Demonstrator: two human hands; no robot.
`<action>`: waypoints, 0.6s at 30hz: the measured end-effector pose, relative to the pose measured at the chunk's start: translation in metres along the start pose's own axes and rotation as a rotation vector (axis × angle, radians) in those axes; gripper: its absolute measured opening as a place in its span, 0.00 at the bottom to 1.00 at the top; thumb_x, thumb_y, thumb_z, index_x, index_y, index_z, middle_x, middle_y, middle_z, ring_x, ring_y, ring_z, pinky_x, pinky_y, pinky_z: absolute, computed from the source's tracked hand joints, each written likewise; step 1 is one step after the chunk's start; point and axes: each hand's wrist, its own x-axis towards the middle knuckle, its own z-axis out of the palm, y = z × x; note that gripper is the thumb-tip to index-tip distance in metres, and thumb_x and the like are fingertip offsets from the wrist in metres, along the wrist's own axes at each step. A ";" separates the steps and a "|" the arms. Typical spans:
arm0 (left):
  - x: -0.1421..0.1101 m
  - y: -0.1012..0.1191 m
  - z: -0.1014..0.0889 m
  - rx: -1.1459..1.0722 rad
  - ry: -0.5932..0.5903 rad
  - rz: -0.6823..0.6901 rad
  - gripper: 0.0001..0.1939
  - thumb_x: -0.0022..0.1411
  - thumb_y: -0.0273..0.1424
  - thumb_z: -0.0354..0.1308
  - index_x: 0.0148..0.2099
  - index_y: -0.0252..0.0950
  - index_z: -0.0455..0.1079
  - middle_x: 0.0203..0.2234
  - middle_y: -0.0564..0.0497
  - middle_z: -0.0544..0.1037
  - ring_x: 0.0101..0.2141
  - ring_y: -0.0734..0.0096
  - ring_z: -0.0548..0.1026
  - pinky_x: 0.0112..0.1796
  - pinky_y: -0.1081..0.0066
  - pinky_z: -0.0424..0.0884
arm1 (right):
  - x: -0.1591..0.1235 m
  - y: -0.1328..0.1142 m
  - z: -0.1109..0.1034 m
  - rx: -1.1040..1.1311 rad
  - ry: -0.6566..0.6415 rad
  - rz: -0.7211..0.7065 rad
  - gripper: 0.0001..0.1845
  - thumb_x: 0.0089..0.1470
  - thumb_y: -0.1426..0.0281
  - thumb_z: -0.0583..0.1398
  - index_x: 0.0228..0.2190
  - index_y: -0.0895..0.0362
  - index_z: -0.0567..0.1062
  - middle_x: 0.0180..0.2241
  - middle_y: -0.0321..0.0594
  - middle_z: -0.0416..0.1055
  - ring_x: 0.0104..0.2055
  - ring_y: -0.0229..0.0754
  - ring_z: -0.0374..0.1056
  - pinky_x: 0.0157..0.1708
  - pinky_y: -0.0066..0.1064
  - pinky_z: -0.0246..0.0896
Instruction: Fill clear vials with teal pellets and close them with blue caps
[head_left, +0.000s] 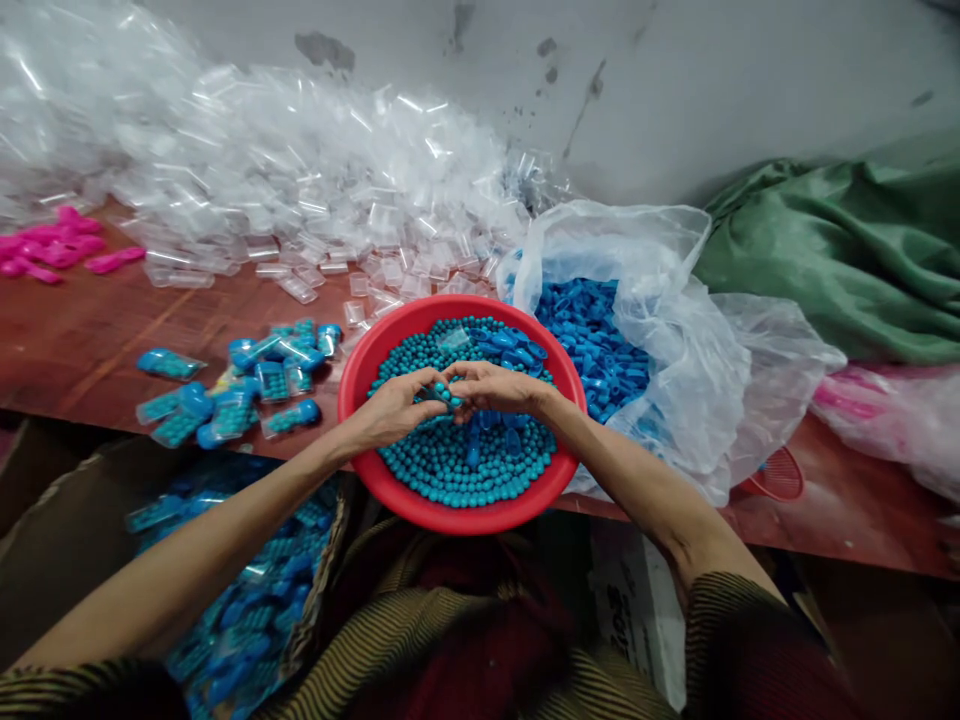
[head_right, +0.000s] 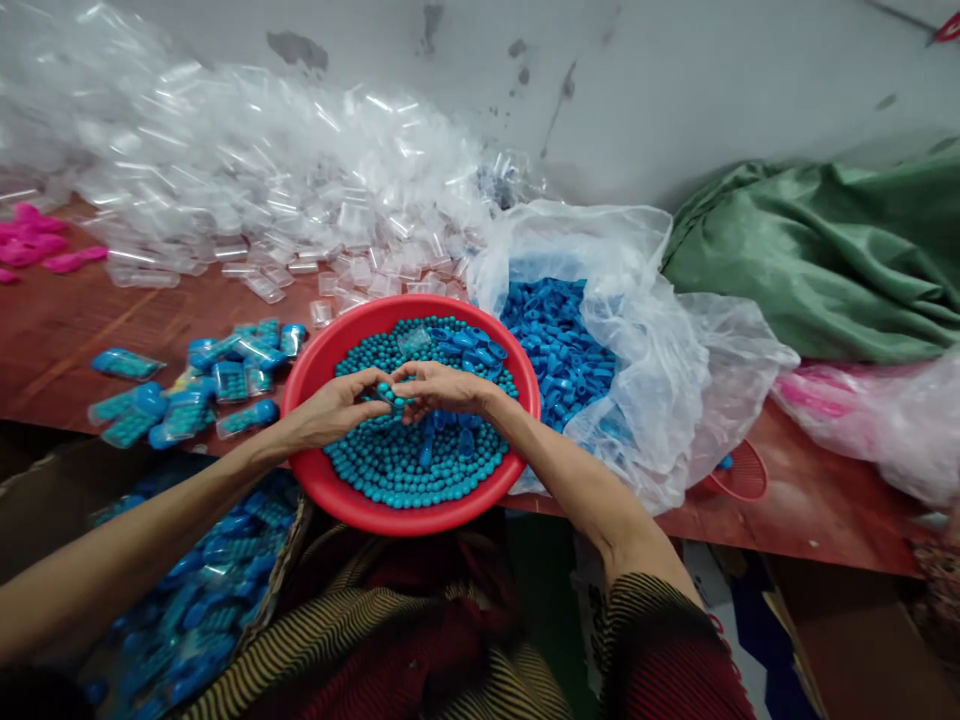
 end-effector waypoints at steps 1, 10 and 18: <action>0.001 0.002 0.002 -0.077 -0.001 -0.042 0.11 0.53 0.35 0.53 0.37 0.35 0.66 0.27 0.54 0.69 0.31 0.71 0.68 0.36 0.69 0.66 | -0.003 0.001 0.003 0.029 0.031 -0.013 0.19 0.55 0.61 0.55 0.45 0.59 0.62 0.27 0.34 0.69 0.26 0.35 0.68 0.29 0.29 0.66; -0.002 0.016 0.004 -0.607 -0.166 -0.315 0.19 0.50 0.43 0.60 0.36 0.34 0.61 0.23 0.57 0.65 0.20 0.77 0.68 0.20 0.74 0.68 | -0.018 -0.006 0.018 -0.134 0.188 -0.199 0.16 0.53 0.63 0.59 0.41 0.57 0.64 0.26 0.29 0.64 0.22 0.30 0.63 0.18 0.22 0.60; 0.003 0.024 0.009 -0.695 -0.249 -0.427 0.16 0.51 0.40 0.61 0.33 0.33 0.62 0.21 0.52 0.72 0.15 0.79 0.68 0.13 0.81 0.54 | -0.023 0.002 0.011 -0.112 0.121 -0.137 0.14 0.53 0.66 0.59 0.38 0.56 0.61 0.19 0.24 0.61 0.15 0.27 0.56 0.13 0.19 0.51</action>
